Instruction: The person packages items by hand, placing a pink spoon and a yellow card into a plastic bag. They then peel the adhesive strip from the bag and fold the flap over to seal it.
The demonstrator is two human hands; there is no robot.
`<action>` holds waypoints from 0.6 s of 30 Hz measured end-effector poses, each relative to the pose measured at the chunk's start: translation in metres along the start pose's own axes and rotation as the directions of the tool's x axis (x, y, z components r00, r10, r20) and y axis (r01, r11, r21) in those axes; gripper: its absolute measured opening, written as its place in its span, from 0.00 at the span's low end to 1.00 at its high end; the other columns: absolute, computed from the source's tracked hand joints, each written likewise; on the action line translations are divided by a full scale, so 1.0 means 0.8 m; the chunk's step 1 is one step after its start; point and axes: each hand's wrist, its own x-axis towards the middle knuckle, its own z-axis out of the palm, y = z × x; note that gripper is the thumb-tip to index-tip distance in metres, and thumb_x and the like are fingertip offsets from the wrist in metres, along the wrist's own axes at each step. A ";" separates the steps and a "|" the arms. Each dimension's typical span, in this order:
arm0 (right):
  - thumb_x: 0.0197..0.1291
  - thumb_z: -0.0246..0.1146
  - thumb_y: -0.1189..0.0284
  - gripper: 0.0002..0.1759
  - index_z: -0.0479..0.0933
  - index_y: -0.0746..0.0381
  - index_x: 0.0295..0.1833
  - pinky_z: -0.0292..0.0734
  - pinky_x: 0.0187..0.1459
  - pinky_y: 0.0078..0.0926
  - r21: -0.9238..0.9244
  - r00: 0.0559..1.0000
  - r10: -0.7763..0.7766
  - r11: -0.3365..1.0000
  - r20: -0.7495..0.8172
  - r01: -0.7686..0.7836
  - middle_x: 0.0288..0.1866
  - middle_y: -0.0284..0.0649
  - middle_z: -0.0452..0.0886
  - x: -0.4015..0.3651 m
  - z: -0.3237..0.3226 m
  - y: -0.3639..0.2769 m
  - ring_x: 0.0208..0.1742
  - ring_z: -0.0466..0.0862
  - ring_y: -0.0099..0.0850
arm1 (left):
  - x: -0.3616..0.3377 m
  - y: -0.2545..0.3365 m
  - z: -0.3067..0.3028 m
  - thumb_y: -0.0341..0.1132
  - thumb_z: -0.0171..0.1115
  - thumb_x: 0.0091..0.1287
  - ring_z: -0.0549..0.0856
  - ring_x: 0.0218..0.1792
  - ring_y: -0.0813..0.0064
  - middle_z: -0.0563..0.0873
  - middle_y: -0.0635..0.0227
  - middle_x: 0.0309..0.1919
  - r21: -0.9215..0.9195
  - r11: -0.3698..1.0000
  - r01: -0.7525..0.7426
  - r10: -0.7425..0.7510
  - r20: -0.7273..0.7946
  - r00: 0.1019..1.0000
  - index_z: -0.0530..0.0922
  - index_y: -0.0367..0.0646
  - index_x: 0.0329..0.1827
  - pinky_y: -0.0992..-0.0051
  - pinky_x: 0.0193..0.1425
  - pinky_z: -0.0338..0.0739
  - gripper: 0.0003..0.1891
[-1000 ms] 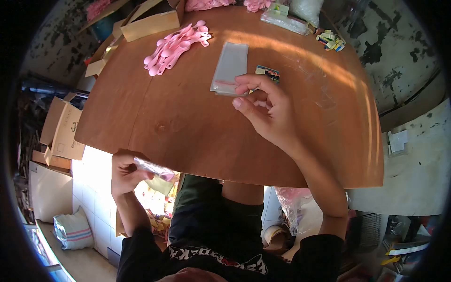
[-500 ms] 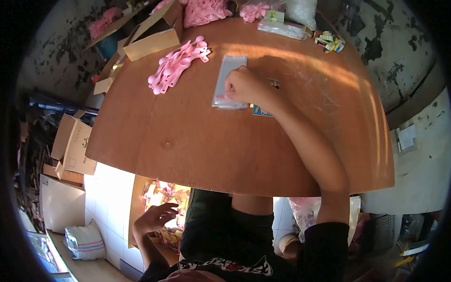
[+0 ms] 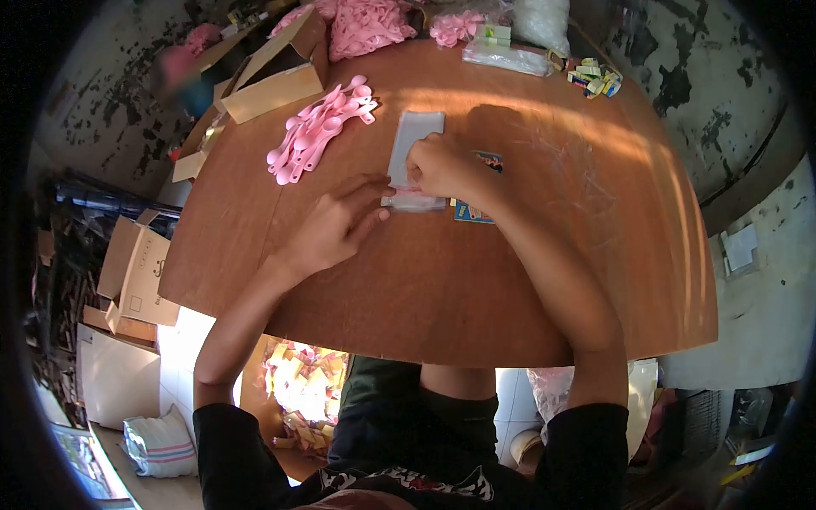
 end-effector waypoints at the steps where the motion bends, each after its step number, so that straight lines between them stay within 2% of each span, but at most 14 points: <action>1: 0.51 0.61 0.76 0.07 0.84 0.63 0.32 0.79 0.40 0.40 0.002 1.000 0.003 1.000 -0.001 -0.003 0.32 0.47 0.85 0.000 0.000 0.001 0.37 0.86 0.44 | 0.008 -0.013 0.011 0.31 0.64 0.65 0.83 0.49 0.53 0.83 0.57 0.51 0.095 0.992 -0.078 0.081 -0.028 0.996 0.81 0.36 0.48 0.61 0.53 0.78 0.11; 2: 0.53 0.61 0.76 0.07 0.84 0.63 0.33 0.79 0.40 0.40 -0.012 0.999 0.019 1.000 0.043 -0.019 0.32 0.47 0.85 0.001 -0.002 0.004 0.36 0.86 0.44 | 0.014 -0.024 0.021 0.32 0.63 0.66 0.83 0.51 0.54 0.82 0.57 0.52 0.192 0.969 -0.157 0.170 -0.051 0.984 0.81 0.37 0.47 0.61 0.56 0.77 0.11; 4: 0.54 0.61 0.75 0.07 0.84 0.64 0.34 0.78 0.40 0.40 -0.037 0.995 0.040 0.999 0.087 -0.037 0.32 0.47 0.85 0.003 -0.011 0.011 0.36 0.85 0.44 | 0.015 -0.035 0.036 0.34 0.63 0.66 0.82 0.52 0.54 0.82 0.57 0.51 0.185 0.969 -0.161 0.168 -0.021 0.986 0.81 0.37 0.47 0.61 0.58 0.76 0.11; 6: 0.59 0.60 0.73 0.07 0.83 0.64 0.36 0.78 0.39 0.39 0.128 0.993 0.103 0.987 -0.061 -0.094 0.32 0.47 0.85 0.004 -0.018 0.015 0.35 0.85 0.44 | 0.014 -0.040 0.042 0.35 0.62 0.67 0.81 0.53 0.55 0.82 0.58 0.51 0.176 0.972 -0.153 0.155 0.006 0.988 0.81 0.37 0.48 0.62 0.61 0.75 0.12; 7: 0.59 0.60 0.73 0.07 0.83 0.64 0.36 0.78 0.39 0.39 0.127 0.993 0.101 0.988 -0.055 -0.093 0.32 0.47 0.85 0.005 -0.031 0.006 0.35 0.85 0.44 | 0.015 -0.036 0.040 0.35 0.62 0.67 0.81 0.54 0.56 0.83 0.58 0.51 0.174 0.972 -0.156 0.157 0.005 0.988 0.81 0.37 0.47 0.62 0.61 0.74 0.12; 9: 0.62 0.60 0.72 0.08 0.82 0.64 0.37 0.78 0.38 0.37 -0.044 0.906 0.096 0.991 -0.412 -0.125 0.32 0.45 0.84 0.008 -0.065 -0.017 0.34 0.84 0.42 | 0.008 -0.039 0.040 0.36 0.61 0.67 0.81 0.54 0.56 0.83 0.59 0.50 0.166 0.976 -0.139 0.142 -0.005 0.990 0.82 0.37 0.46 0.61 0.61 0.74 0.11; 10: 0.62 0.60 0.72 0.08 0.82 0.64 0.37 0.78 0.38 0.37 -0.048 0.912 0.087 0.992 -0.402 -0.116 0.32 0.45 0.84 0.009 -0.080 -0.034 0.34 0.84 0.42 | 0.008 -0.045 0.040 0.36 0.62 0.66 0.80 0.55 0.54 0.82 0.57 0.52 0.181 0.969 -0.167 0.167 0.011 0.986 0.80 0.37 0.48 0.61 0.62 0.73 0.12; 12: 0.63 0.60 0.72 0.09 0.81 0.64 0.34 0.77 0.38 0.36 0.009 0.937 -0.036 0.999 -0.347 0.041 0.31 0.45 0.82 -0.004 -0.098 -0.067 0.34 0.83 0.41 | 0.009 -0.048 0.040 0.36 0.64 0.65 0.78 0.56 0.53 0.81 0.56 0.53 0.193 0.961 -0.198 0.198 0.022 0.980 0.79 0.37 0.50 0.60 0.63 0.72 0.14; 13: 0.63 0.60 0.72 0.09 0.81 0.64 0.34 0.77 0.38 0.36 0.003 0.940 -0.035 0.999 -0.340 0.038 0.31 0.45 0.82 -0.009 -0.094 -0.070 0.34 0.83 0.41 | 0.008 -0.046 0.041 0.34 0.66 0.63 0.77 0.59 0.52 0.79 0.54 0.56 0.136 0.983 -0.127 0.144 -0.127 0.981 0.77 0.38 0.54 0.60 0.64 0.71 0.18; 14: 0.62 0.60 0.72 0.08 0.81 0.64 0.34 0.76 0.38 0.36 -0.127 0.971 -0.140 0.985 -0.196 0.117 0.31 0.44 0.82 -0.014 -0.090 -0.072 0.34 0.82 0.42 | 0.007 -0.042 0.042 0.33 0.69 0.60 0.75 0.61 0.52 0.77 0.52 0.59 0.067 0.996 -0.064 0.079 -0.270 0.960 0.75 0.39 0.57 0.60 0.65 0.70 0.22; 15: 0.62 0.61 0.72 0.08 0.81 0.64 0.34 0.76 0.37 0.35 -0.241 0.974 -0.224 0.948 -0.036 0.209 0.31 0.44 0.81 -0.019 -0.089 -0.079 0.34 0.82 0.42 | 0.009 -0.039 0.039 0.33 0.69 0.60 0.75 0.61 0.52 0.77 0.52 0.59 0.056 0.996 -0.067 0.080 -0.273 0.959 0.75 0.39 0.57 0.60 0.65 0.70 0.22; 16: 0.60 0.63 0.73 0.06 0.80 0.64 0.34 0.76 0.37 0.34 -0.060 0.968 -0.248 0.967 -0.029 0.246 0.31 0.43 0.81 -0.024 -0.086 -0.093 0.34 0.81 0.43 | 0.012 -0.037 0.034 0.32 0.69 0.58 0.74 0.63 0.53 0.75 0.53 0.61 -0.019 0.986 -0.168 0.151 -0.345 0.926 0.72 0.41 0.60 0.58 0.67 0.68 0.26; 17: 0.60 0.63 0.73 0.06 0.80 0.64 0.34 0.76 0.37 0.34 -0.068 0.970 -0.243 0.968 -0.024 0.241 0.31 0.43 0.81 -0.027 -0.082 -0.102 0.34 0.81 0.43 | 0.015 -0.035 0.026 0.31 0.70 0.56 0.72 0.65 0.54 0.73 0.54 0.64 -0.085 0.959 -0.272 0.213 -0.421 0.882 0.70 0.43 0.63 0.57 0.69 0.65 0.30; 18: 0.60 0.63 0.73 0.05 0.80 0.64 0.34 0.77 0.38 0.34 0.015 0.970 -0.239 0.971 -0.049 0.240 0.31 0.42 0.81 -0.029 -0.078 -0.108 0.33 0.81 0.42 | 0.016 -0.032 0.017 0.28 0.71 0.57 0.78 0.61 0.61 0.79 0.56 0.59 -0.047 0.952 -0.302 0.261 -0.387 0.884 0.76 0.41 0.58 0.63 0.64 0.71 0.24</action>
